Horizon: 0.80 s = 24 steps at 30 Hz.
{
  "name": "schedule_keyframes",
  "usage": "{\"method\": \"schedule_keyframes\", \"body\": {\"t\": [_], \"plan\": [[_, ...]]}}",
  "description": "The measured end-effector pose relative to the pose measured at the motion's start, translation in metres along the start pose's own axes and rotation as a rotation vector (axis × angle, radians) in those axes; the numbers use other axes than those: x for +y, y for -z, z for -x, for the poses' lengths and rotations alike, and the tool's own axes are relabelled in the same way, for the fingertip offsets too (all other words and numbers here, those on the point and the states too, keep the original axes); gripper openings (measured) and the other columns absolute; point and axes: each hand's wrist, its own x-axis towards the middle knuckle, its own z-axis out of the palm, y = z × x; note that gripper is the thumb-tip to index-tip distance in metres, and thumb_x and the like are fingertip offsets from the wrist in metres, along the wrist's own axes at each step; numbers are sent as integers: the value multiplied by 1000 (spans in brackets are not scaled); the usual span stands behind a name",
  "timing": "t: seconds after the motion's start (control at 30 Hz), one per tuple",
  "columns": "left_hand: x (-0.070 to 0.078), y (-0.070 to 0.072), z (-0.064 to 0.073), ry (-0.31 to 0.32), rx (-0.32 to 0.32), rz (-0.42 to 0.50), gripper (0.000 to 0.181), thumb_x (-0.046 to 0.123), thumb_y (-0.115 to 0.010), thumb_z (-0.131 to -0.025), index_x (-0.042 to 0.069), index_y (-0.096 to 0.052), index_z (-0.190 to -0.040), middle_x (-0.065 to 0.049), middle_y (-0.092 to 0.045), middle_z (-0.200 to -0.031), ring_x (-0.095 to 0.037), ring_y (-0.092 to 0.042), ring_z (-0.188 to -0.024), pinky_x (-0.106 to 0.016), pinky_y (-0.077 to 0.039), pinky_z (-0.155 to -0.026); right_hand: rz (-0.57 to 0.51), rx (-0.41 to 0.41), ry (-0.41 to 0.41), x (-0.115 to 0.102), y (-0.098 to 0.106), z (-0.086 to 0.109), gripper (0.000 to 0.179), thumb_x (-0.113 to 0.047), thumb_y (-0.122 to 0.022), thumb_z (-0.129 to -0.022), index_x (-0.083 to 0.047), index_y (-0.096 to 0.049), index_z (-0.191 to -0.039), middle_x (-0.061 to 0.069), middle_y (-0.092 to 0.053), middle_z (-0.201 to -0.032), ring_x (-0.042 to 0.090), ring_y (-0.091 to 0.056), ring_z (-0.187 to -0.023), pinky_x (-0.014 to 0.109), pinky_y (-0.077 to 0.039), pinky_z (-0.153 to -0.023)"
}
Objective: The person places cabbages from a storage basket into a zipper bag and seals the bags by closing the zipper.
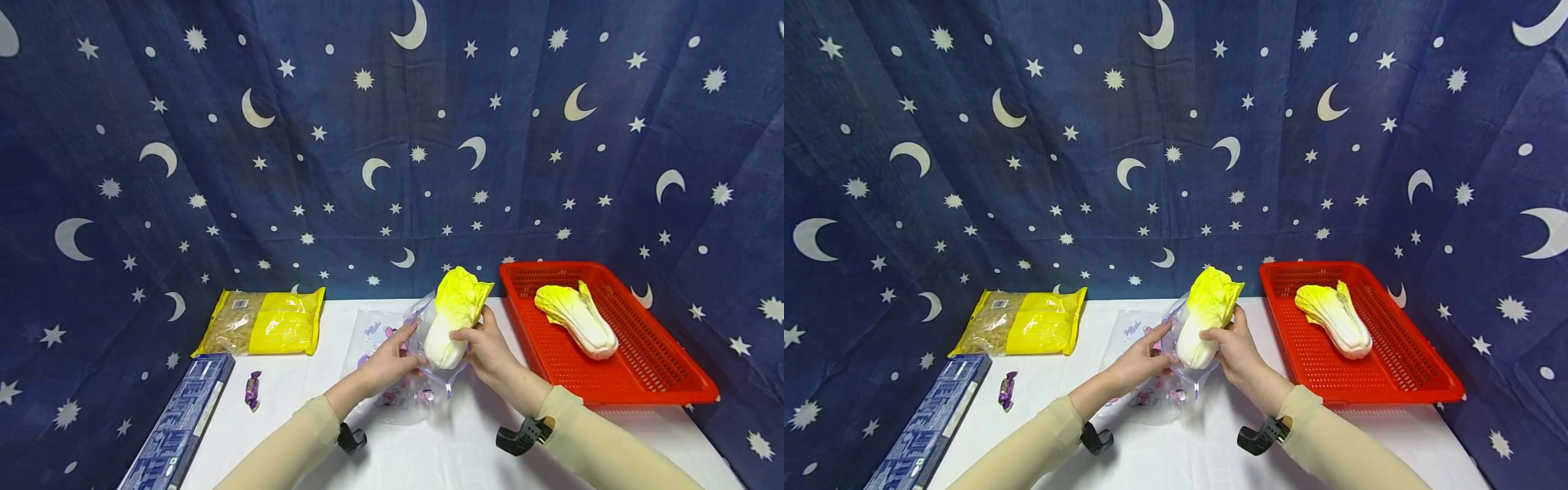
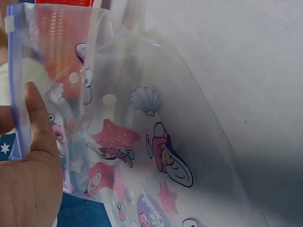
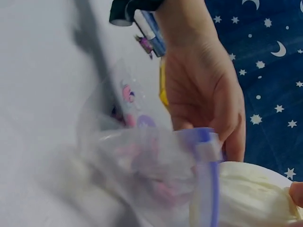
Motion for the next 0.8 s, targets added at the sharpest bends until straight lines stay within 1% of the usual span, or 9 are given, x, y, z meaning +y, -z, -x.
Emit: {"method": "schedule_keyframes", "body": {"t": [0.17,0.27,0.43,0.57,0.67,0.73,0.8], "plan": [[2,0,0,-8,16,13,81,9,-69,-93,8,-26,-163,-17,-12,-169,-21,-69,-88,-33,-59,-84,92,6,28,3,4,1,91,12,-56,-83,-12,-12,-158,23,-36,-151,31,-44,-128,28,-50,-91],[4,0,-1,-4,27,18,82,9,-69,-93,8,-26,-163,-16,-12,-169,-23,-70,-87,-33,-59,-85,140,-1,49,6,5,2,90,12,-57,-82,-11,-13,-157,22,-38,-149,31,-44,-126,25,-51,-87],[4,0,-4,-3,64,-4,82,9,-68,-92,9,-27,-163,-15,-14,-169,-22,-70,-83,-34,-60,-83,203,-21,88,8,5,4,91,13,-60,-81,-9,-16,-157,23,-40,-146,35,-47,-124,26,-52,-87],[5,1,-6,-9,103,-1,82,7,-68,-91,11,-28,-163,-13,-17,-169,-19,-67,-80,-37,-61,-81,270,-37,101,9,6,7,92,11,-62,-81,-9,-16,-158,23,-40,-148,38,-47,-127,28,-50,-92],[6,1,-8,-42,122,54,83,5,-68,-91,11,-27,-163,-17,-25,-165,-17,-64,-78,-38,-61,-79,315,-48,108,11,7,9,95,11,-64,-81,-10,-15,-159,24,-40,-147,39,-48,-128,30,-50,-93],[7,0,-9,-64,128,92,84,3,-68,-90,11,-26,-163,-21,-32,-159,-17,-63,-76,-36,-62,-78,335,-46,121,13,7,8,96,10,-65,-80,-10,-16,-160,25,-41,-145,39,-50,-125,30,-51,-91],[6,-1,-9,-83,126,126,84,2,-67,-91,9,-24,-163,-20,-30,-160,-16,-61,-76,-35,-62,-78,356,-41,140,16,7,6,96,10,-66,-79,-10,-18,-159,25,-42,-143,38,-52,-121,30,-52,-88]]}}
